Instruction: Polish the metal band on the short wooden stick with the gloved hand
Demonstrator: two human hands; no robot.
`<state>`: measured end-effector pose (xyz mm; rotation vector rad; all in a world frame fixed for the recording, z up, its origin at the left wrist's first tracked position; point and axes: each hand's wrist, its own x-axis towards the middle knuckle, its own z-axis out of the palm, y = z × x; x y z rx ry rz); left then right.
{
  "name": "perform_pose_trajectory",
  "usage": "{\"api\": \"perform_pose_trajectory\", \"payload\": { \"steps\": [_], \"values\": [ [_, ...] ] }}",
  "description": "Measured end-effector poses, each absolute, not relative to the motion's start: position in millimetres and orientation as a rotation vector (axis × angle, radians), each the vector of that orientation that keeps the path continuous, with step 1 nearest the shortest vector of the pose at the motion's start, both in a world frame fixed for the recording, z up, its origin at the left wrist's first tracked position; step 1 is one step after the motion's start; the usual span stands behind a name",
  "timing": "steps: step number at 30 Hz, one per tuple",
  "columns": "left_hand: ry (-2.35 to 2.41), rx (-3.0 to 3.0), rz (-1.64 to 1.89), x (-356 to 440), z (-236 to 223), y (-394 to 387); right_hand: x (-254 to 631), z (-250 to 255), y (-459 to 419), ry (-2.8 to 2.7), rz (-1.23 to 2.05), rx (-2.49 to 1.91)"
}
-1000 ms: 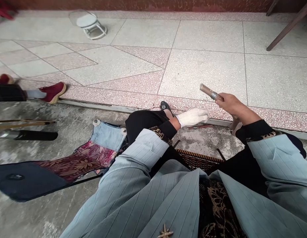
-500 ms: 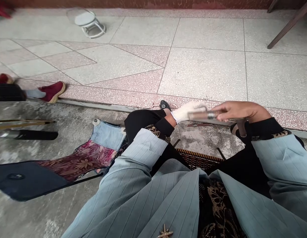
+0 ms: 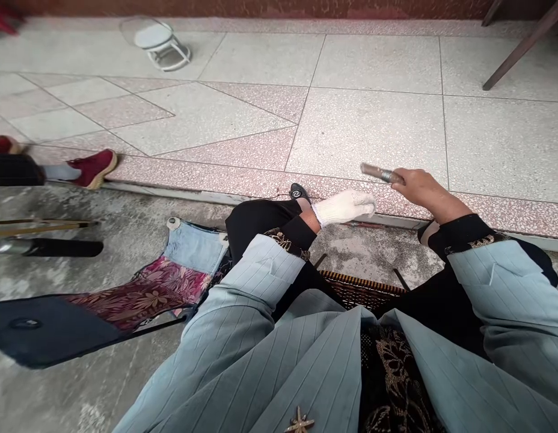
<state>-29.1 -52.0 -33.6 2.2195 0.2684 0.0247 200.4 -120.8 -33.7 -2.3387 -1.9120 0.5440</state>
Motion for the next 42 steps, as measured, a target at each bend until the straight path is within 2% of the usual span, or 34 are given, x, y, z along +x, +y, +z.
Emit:
{"api": "perform_pose_trajectory", "payload": {
  "steps": [3,6,10,16,23,33,38,42],
  "values": [
    [0.28,2.28,-0.016,-31.1,-29.6,-50.2,193.6,-32.5,-126.2,-2.246,0.963,-2.225],
    [0.356,2.289,-0.027,-32.5,-26.9,-46.8,181.5,-20.6,-136.2,-2.371,1.462,-1.926],
    [0.431,2.232,0.052,-33.7,-30.7,-41.4,172.4,10.3,-149.8,-2.266,1.731,-1.472],
    [0.49,1.972,0.071,-31.5,-35.8,-52.8,184.7,42.9,-160.0,-1.695,1.238,-1.655],
    [0.41,2.126,0.056,-26.6,-22.4,-68.2,178.6,47.2,-165.0,-1.425,1.029,-1.749],
    [0.138,2.366,0.044,-25.7,-7.6,-70.9,192.5,41.2,-166.0,-1.55,0.756,-2.132],
    [0.252,2.44,0.056,-26.8,4.8,-71.3,194.7,34.2,-156.1,-1.78,0.514,-2.26],
    [0.392,2.528,0.019,-26.3,26.9,-60.2,194.5,29.5,-150.1,-2.033,0.527,-2.242]
  ]
}}
